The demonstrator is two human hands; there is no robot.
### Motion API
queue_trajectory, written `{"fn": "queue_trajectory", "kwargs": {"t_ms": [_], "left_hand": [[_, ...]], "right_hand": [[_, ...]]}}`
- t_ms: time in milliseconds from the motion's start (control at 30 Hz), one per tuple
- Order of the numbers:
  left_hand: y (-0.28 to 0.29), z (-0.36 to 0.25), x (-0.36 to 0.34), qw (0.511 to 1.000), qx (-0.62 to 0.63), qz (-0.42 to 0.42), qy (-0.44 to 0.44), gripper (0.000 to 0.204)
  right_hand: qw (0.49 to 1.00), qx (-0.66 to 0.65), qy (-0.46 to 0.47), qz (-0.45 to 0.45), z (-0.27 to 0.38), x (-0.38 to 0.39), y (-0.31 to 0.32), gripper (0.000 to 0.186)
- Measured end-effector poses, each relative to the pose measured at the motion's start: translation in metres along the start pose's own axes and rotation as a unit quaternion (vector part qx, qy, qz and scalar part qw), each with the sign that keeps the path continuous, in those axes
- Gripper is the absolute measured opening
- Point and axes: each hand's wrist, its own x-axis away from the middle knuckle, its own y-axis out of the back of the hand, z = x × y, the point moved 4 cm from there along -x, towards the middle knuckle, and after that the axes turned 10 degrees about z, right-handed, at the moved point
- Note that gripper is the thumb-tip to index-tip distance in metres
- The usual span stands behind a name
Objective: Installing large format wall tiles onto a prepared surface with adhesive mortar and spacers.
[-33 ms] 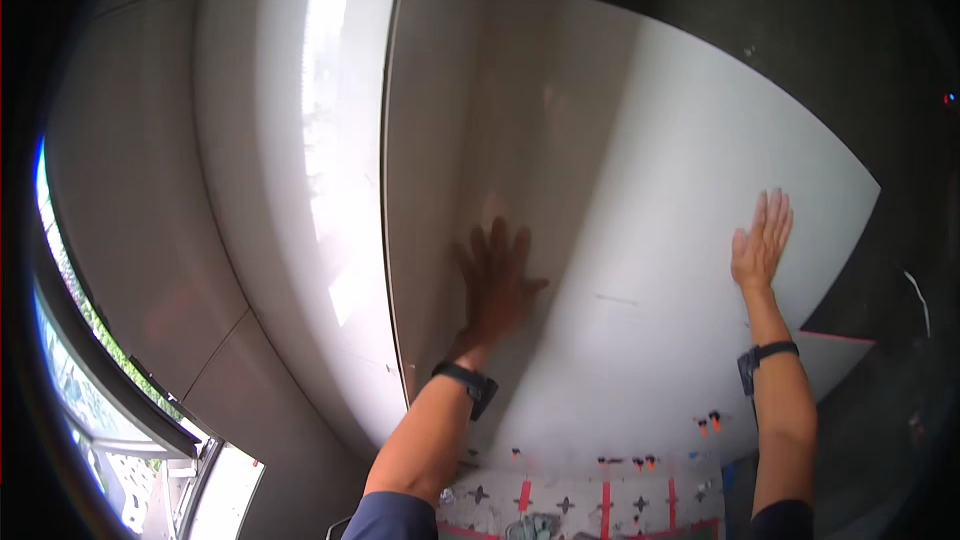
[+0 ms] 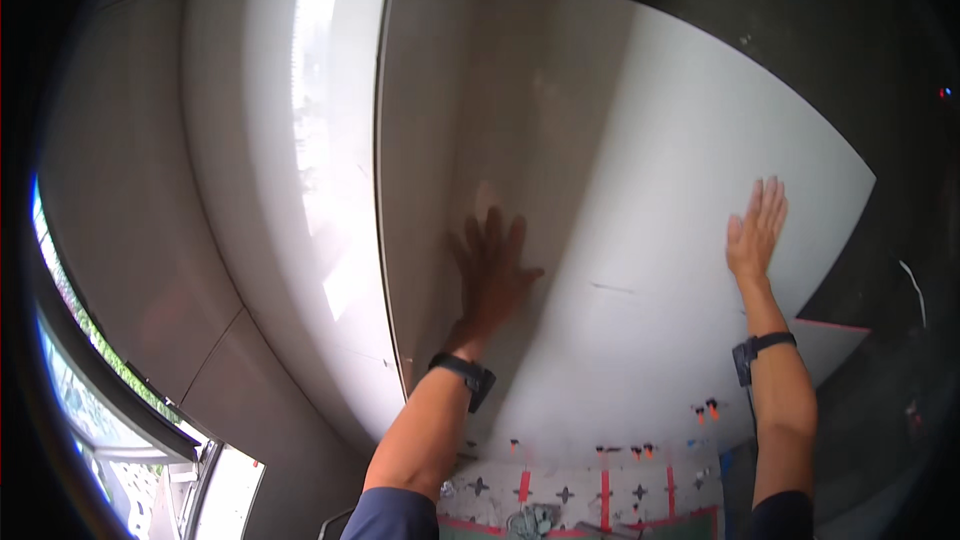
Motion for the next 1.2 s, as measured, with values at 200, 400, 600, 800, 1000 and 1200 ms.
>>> {"fn": "queue_trajectory", "kwargs": {"t_ms": [200, 400, 600, 800, 1000, 1200], "left_hand": [[0.001, 0.032, 0.008, 1.0, -0.014, -0.005, 0.007, 0.092], [-0.004, 0.014, 0.009, 0.994, 0.045, -0.087, -0.038, 0.096], [-0.001, 0.026, 0.011, 0.996, 0.057, -0.067, -0.013, 0.091], [-0.001, 0.033, 0.016, 0.999, 0.025, -0.025, 0.01, 0.09], [-0.018, 0.035, 0.053, 0.999, 0.029, 0.018, -0.012, 0.089], [-0.02, 0.037, 0.053, 0.998, -0.029, 0.047, -0.012, 0.079]], "right_hand": [[0.957, -0.166, 0.197, -0.134, 0.229, -0.027, 0.054, 0.073], [0.984, -0.011, 0.167, 0.058, 0.225, -0.041, -0.01, 0.072], [0.976, -0.081, 0.197, 0.035, 0.251, -0.037, -0.001, 0.073], [0.983, -0.017, 0.172, 0.068, 0.253, -0.027, -0.021, 0.07], [0.983, -0.015, 0.176, 0.054, 0.25, -0.034, -0.018, 0.068], [0.967, -0.16, 0.196, 0.013, 0.247, -0.035, -0.012, 0.061]]}}
